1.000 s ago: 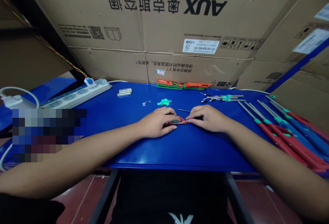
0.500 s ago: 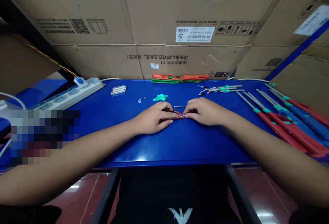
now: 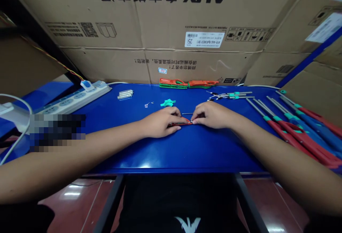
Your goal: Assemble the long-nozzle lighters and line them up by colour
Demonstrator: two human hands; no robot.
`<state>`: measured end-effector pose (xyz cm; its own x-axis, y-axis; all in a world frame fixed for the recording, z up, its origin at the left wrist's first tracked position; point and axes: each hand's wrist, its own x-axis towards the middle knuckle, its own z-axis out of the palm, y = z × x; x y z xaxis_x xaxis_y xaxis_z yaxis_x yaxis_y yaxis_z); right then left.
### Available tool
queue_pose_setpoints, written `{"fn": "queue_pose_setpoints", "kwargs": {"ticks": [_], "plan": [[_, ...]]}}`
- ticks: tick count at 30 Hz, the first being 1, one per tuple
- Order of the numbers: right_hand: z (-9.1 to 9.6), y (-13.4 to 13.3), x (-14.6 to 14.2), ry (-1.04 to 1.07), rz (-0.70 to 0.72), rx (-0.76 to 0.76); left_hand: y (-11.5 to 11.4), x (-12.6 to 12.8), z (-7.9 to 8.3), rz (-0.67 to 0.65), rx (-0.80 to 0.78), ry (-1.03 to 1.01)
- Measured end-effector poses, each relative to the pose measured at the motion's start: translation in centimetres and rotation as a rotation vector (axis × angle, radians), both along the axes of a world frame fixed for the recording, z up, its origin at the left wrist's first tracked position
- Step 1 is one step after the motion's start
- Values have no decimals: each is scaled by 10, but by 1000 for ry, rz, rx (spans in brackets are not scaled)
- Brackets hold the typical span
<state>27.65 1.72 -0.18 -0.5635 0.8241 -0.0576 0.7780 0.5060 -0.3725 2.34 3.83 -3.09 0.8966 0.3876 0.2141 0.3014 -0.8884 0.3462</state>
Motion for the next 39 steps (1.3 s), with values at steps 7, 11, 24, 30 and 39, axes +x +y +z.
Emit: {"fn": "queue_pose_setpoints", "kwargs": {"ticks": [7,11,24,30,39], "plan": [[-3,1,2,33,73,14,-2,1,0,36,-63,-42],[-5,-3,2,50,66,31,-2,1,-1,36,-50,-35],[-12,4,3,122,-98,-160,0,2,-2,42,-48,4],[-14,0,2,140,-60,-28,-1,2,-3,45,-37,-14],[-11,-11,-6,70,-24,96,1,2,-5,20,-4,-23]]}}
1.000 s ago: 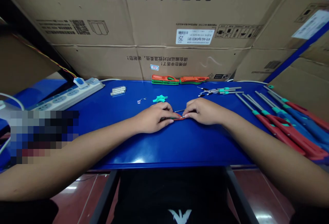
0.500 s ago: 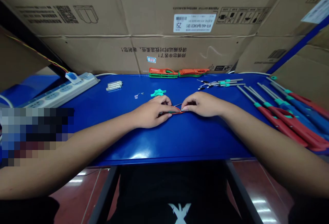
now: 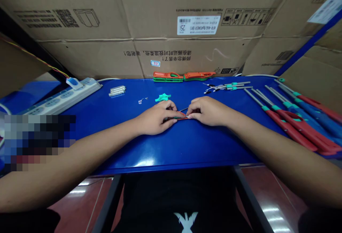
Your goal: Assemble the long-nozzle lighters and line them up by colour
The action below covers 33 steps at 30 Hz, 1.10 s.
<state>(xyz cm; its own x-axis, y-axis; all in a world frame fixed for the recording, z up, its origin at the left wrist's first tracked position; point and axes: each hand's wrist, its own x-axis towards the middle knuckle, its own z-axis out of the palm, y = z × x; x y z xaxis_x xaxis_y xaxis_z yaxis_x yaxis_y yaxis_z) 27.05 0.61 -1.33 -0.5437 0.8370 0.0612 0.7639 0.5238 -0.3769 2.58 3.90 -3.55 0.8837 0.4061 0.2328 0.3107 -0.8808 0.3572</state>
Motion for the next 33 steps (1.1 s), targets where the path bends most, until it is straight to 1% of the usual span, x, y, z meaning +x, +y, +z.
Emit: {"fn": "queue_pose_setpoints", "kwargs": {"ticks": [3,5,6,7,8,9,10,11,12,14,16,18,21,23,25,27,29,30,33], "plan": [[3,0,1,-7,45,2,-1,0,0,10,16,5],[11,8,10,12,66,-16,-2,0,1,18,25,7],[15,17,17,22,41,-6,-2,0,2,18,27,7],[21,27,27,29,-22,31,-2,0,2,19,28,8],[25,40,38,19,-163,117,-2,0,2,19,27,8],[30,55,50,-43,-304,199,-2,-1,3,19,25,8],[32,70,62,-133,-428,245,-3,-1,3,18,23,8],[34,85,74,-219,-525,234,-3,-1,3,18,22,10],[34,98,84,-248,-553,218,-3,-2,3,18,23,11],[30,120,98,-275,-546,182,-3,-2,2,18,24,12],[22,132,104,-288,-533,169,-3,-2,2,23,21,14],[15,139,103,-296,-540,174,-4,-2,3,31,15,14],[9,142,99,-286,-558,203,-6,-4,7,61,36,-36],[10,141,99,-262,-553,237,-7,-7,12,87,84,-112],[15,138,99,-233,-547,288,-7,-11,17,121,143,-180],[25,130,96,-176,-547,393,-7,-16,22,187,208,-216],[36,115,85,-75,-523,532,-7,-20,28,278,310,-234],[42,104,76,-20,-478,568,-7,-21,31,321,373,-237],[53,62,34,49,-350,526,-8,-23,39,402,518,-222]]}}
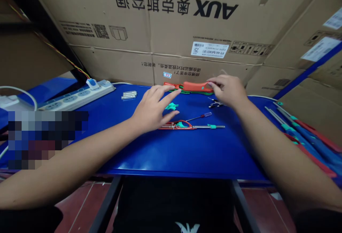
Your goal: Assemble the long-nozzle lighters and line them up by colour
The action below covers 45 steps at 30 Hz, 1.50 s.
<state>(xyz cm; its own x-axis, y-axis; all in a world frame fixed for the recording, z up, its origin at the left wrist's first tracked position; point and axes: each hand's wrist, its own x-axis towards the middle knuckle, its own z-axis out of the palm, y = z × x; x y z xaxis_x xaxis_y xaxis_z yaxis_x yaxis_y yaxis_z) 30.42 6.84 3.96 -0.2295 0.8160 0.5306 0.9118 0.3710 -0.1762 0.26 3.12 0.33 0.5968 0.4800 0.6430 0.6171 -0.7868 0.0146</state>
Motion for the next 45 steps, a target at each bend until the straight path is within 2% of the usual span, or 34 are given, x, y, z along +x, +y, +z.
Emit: {"fn": "queue_pose_setpoints", "kwargs": {"ticks": [2,5,8,11,13,16,20,22,30,38,42,45], "plan": [[-1,-29,-31,49,117,-114,-2,-1,4,12,-9,49],[-11,-56,-62,73,263,-263,-5,-2,7,8,-181,186],[-25,-61,-66,117,387,-296,-6,-4,8,62,-328,271],[-34,-55,-57,155,557,-345,-4,-5,7,95,-350,279],[-38,-51,-53,142,598,-349,-2,-5,7,110,-361,285],[-42,-49,-54,129,591,-328,0,-6,9,86,-390,303],[-48,-46,-59,94,599,-422,6,-12,12,-110,-451,251],[-52,-44,-60,50,602,-464,12,-16,11,-162,-482,213],[-58,-41,-61,-17,576,-505,20,-16,0,-198,-694,254],[-56,-44,-62,7,582,-480,20,-16,-1,-213,-651,278],[-57,-42,-64,23,546,-548,21,-13,-7,-227,-706,268],[-56,-43,-67,-18,502,-573,20,-9,-13,-187,-764,261]]}}
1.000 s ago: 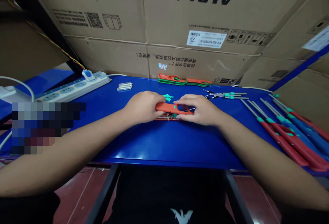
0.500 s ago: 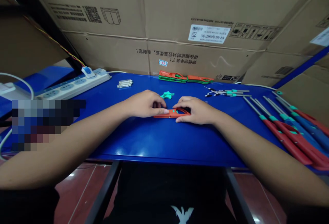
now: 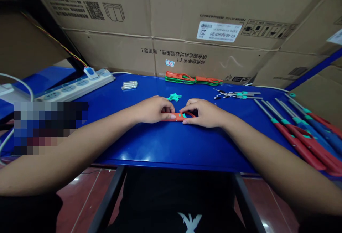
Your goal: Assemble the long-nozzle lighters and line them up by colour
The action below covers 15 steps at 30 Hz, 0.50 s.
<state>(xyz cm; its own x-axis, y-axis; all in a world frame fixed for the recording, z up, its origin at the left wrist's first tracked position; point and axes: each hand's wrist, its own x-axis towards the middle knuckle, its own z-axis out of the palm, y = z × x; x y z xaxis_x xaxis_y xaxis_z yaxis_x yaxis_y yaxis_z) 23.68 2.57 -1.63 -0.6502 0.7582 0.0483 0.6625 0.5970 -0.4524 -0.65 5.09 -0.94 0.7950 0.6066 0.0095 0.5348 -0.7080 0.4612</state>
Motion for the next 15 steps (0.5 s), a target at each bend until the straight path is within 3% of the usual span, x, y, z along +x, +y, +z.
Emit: {"fn": "queue_pose_setpoints", "kwargs": {"ticks": [4,7,9,12,15], "plan": [[13,-3,10,10,14,49,-2,4,-3,84,-18,52],[32,-2,37,122,-177,112,-4,5,0,128,-80,78],[43,0,58,39,-261,152,-5,4,1,135,-132,84],[48,4,80,-164,-196,65,-6,2,4,129,-172,75],[43,4,78,-229,-64,-33,-8,1,6,116,-196,64]]}}
